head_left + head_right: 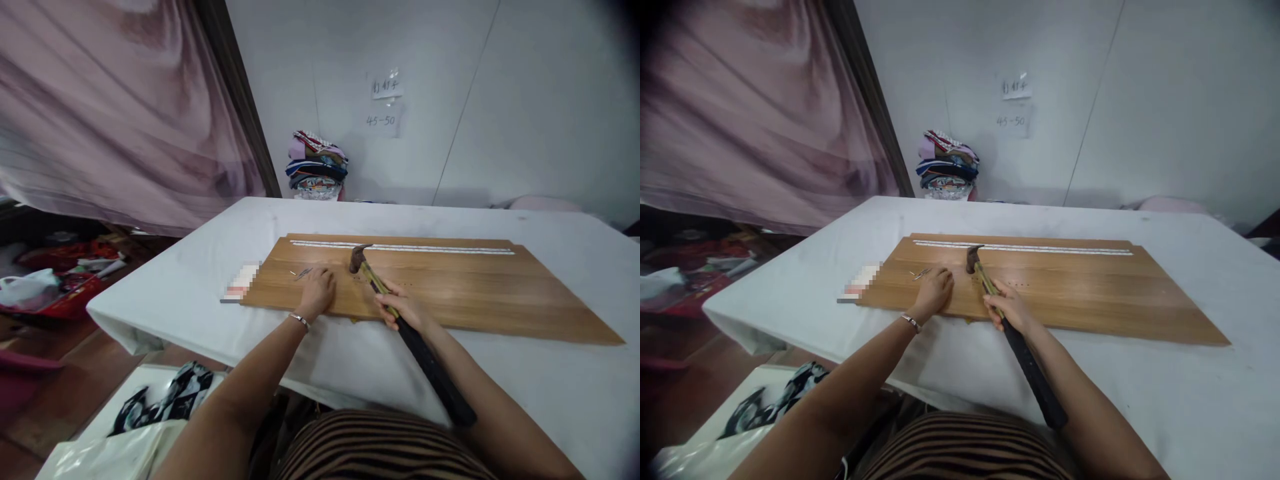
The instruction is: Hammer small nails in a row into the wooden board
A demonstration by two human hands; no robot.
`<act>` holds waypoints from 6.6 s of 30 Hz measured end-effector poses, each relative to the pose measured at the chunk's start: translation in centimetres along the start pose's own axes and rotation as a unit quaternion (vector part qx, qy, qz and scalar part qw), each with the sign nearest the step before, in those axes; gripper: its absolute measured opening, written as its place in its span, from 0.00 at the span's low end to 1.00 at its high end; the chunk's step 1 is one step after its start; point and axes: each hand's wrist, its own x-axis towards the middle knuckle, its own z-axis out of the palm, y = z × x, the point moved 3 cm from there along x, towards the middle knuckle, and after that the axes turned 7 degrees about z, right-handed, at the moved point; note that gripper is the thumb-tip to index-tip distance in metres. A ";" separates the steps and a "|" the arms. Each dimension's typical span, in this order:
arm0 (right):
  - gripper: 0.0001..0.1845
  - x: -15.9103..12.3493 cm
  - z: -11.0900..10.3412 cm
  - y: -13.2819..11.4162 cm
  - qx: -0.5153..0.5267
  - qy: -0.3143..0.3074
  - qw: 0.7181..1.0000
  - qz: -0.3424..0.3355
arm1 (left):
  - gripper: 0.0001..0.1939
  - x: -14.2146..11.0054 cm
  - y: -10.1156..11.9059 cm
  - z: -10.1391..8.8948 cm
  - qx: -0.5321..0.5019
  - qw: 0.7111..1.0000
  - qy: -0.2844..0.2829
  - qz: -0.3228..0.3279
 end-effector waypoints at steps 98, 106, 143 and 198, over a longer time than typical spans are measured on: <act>0.61 0.2 -0.8 2.8 -0.080 0.030 0.996 0.013 | 0.14 1.9 0.7 2.3 0.066 0.997 -0.028 0.034; 0.63 0.1 -0.7 2.7 -0.088 0.031 0.995 0.018 | 0.14 1.9 0.9 2.0 0.081 0.996 -0.041 0.023; 0.61 0.4 -1.0 3.2 -0.082 0.028 0.996 0.017 | 0.15 2.0 1.4 1.6 0.104 0.992 -0.061 0.021; 0.60 0.3 -1.0 2.9 -0.084 0.032 0.996 0.005 | 0.15 2.0 1.1 1.9 0.099 0.993 -0.064 0.021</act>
